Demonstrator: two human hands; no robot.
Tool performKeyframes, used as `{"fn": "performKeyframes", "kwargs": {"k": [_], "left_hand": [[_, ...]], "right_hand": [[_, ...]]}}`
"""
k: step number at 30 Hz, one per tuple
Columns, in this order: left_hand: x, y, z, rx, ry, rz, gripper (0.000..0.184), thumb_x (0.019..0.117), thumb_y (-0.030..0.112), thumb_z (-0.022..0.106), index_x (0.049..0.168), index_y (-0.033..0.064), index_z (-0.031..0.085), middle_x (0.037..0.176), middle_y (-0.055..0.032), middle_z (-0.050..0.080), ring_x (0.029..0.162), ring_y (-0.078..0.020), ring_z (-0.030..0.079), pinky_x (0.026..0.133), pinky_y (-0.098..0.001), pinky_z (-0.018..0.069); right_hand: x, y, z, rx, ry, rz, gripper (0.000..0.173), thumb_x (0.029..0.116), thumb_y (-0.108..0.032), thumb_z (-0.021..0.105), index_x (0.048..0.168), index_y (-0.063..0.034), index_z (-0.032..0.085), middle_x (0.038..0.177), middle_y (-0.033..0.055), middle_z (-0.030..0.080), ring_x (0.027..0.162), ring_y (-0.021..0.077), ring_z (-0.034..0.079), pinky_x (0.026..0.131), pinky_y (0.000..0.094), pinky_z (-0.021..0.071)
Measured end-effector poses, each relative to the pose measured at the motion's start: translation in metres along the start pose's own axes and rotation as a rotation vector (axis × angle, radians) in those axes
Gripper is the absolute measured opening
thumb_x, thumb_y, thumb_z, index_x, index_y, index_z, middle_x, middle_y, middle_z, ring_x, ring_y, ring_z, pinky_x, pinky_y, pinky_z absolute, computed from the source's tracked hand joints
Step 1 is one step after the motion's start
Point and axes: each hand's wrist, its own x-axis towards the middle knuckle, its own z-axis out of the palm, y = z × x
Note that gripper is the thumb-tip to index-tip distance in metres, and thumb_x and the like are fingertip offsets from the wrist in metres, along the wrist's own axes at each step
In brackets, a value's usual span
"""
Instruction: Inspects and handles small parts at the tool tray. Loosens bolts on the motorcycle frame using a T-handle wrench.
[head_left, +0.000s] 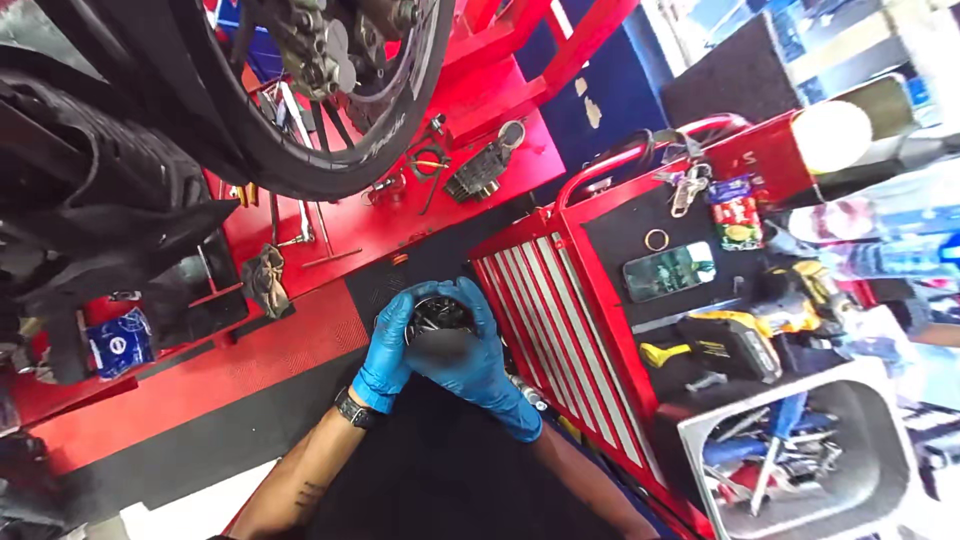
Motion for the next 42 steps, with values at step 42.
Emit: {"fn": "performKeyframes", "kwargs": {"k": [42], "left_hand": [[0.002, -0.001, -0.033, -0.283, -0.073, -0.167, 0.049, 0.0963, 0.037, 0.068, 0.136, 0.0095, 0.059, 0.123, -0.0091, 0.071, 0.111, -0.0193, 0.07, 0.094, -0.0374, 0.0599]], "right_hand": [[0.005, 0.012, 0.014, -0.088, -0.076, 0.063, 0.105, 0.0729, -0.03, 0.091, 0.153, 0.0071, 0.033, 0.146, 0.0206, 0.052, 0.136, 0.0211, 0.052, 0.117, 0.0365, 0.0434]]}}
